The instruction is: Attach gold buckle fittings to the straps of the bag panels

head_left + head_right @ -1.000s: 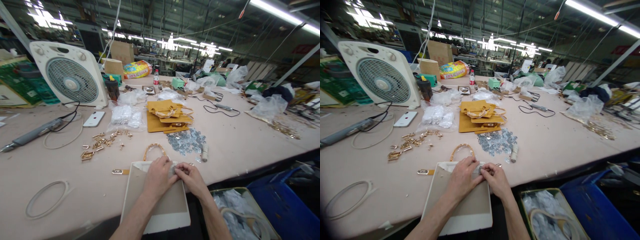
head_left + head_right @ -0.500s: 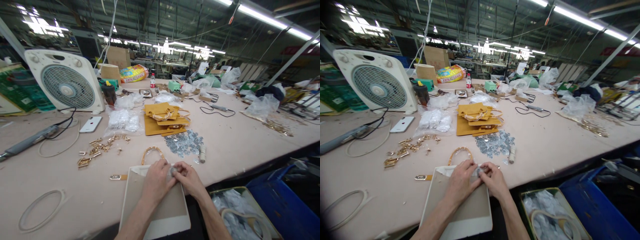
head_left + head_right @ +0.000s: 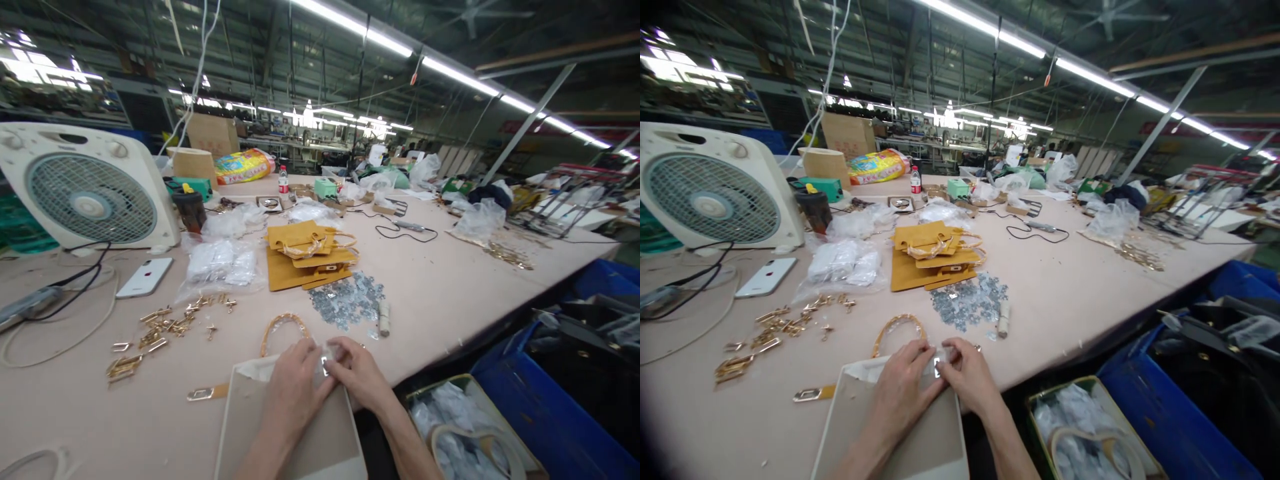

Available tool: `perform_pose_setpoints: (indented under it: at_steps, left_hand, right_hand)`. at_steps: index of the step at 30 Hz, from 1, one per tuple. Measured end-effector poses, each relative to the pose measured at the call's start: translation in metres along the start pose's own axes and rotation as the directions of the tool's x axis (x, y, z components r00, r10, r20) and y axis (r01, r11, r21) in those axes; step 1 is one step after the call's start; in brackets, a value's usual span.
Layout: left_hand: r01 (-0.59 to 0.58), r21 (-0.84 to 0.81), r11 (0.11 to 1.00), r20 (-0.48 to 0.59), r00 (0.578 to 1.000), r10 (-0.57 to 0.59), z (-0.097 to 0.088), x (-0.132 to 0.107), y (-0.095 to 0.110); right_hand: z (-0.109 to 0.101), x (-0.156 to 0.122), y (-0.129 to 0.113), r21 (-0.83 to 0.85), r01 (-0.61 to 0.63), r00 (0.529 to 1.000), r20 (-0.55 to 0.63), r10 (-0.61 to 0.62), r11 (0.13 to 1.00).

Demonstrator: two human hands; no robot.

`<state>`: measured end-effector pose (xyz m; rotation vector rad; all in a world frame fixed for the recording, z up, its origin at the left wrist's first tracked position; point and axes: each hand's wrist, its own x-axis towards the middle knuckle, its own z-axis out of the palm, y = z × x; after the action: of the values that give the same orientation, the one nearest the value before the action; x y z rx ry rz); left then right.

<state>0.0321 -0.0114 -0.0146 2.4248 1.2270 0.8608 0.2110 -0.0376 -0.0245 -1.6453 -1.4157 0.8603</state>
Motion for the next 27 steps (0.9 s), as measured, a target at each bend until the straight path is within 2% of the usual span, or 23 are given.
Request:
perform_pose_setpoints:
  at_steps: [4,6,7,9,11,13,15,17,20,22,27]
  left_hand:
    - [-0.016,0.011,1.000,-0.015,1.000,0.017,0.002,-0.001,-0.001]
    - [-0.016,0.018,1.000,-0.021,1.000,0.016,0.002,-0.002,-0.001]
    - [-0.014,0.024,1.000,-0.026,1.000,0.015,0.002,-0.002,-0.001]
    - [-0.014,0.036,0.999,-0.032,0.999,0.015,0.001,-0.003,-0.001]
    - [-0.012,0.037,0.999,-0.034,0.999,0.013,0.001,-0.004,-0.001]
    - [-0.002,0.022,1.000,-0.030,1.000,0.003,0.001,-0.004,0.000]
    - [0.009,0.004,1.000,-0.021,1.000,-0.009,0.001,-0.004,0.000]
    - [0.015,-0.012,1.000,-0.016,1.000,-0.015,0.001,-0.004,-0.001]
    - [0.011,-0.028,1.000,-0.024,1.000,-0.012,0.002,-0.005,-0.002]
    - [0.009,-0.029,1.000,-0.029,1.000,-0.010,0.003,-0.005,-0.002]
    - [0.018,-0.005,1.000,-0.012,1.000,-0.019,0.005,-0.007,-0.004]
  right_hand:
    - [-0.003,0.000,-0.004,0.137,-0.056,0.997,0.051,0.050,0.989]
    - [-0.007,-0.004,0.000,0.269,-0.054,0.995,0.098,0.028,0.962]
    - [-0.010,-0.005,0.003,0.348,-0.054,0.996,0.085,0.026,0.936]
    - [-0.016,-0.008,0.014,0.494,-0.034,0.997,-0.041,0.062,0.869]
    - [-0.022,-0.006,0.026,0.553,0.031,0.961,-0.245,0.127,0.832]
    - [-0.029,0.000,0.035,0.497,0.091,0.907,-0.400,0.135,0.863]
    - [-0.035,0.007,0.040,0.374,0.113,0.875,-0.477,0.087,0.921]
    - [-0.037,0.016,0.039,0.238,0.109,0.879,-0.477,0.019,0.965]
    - [-0.037,0.027,0.037,0.053,0.099,0.922,-0.380,-0.071,0.994]
    - [-0.035,0.034,0.036,-0.050,0.110,0.933,-0.338,-0.121,0.993]
    - [-0.043,0.056,0.040,-0.320,0.166,0.869,-0.399,-0.292,0.933]
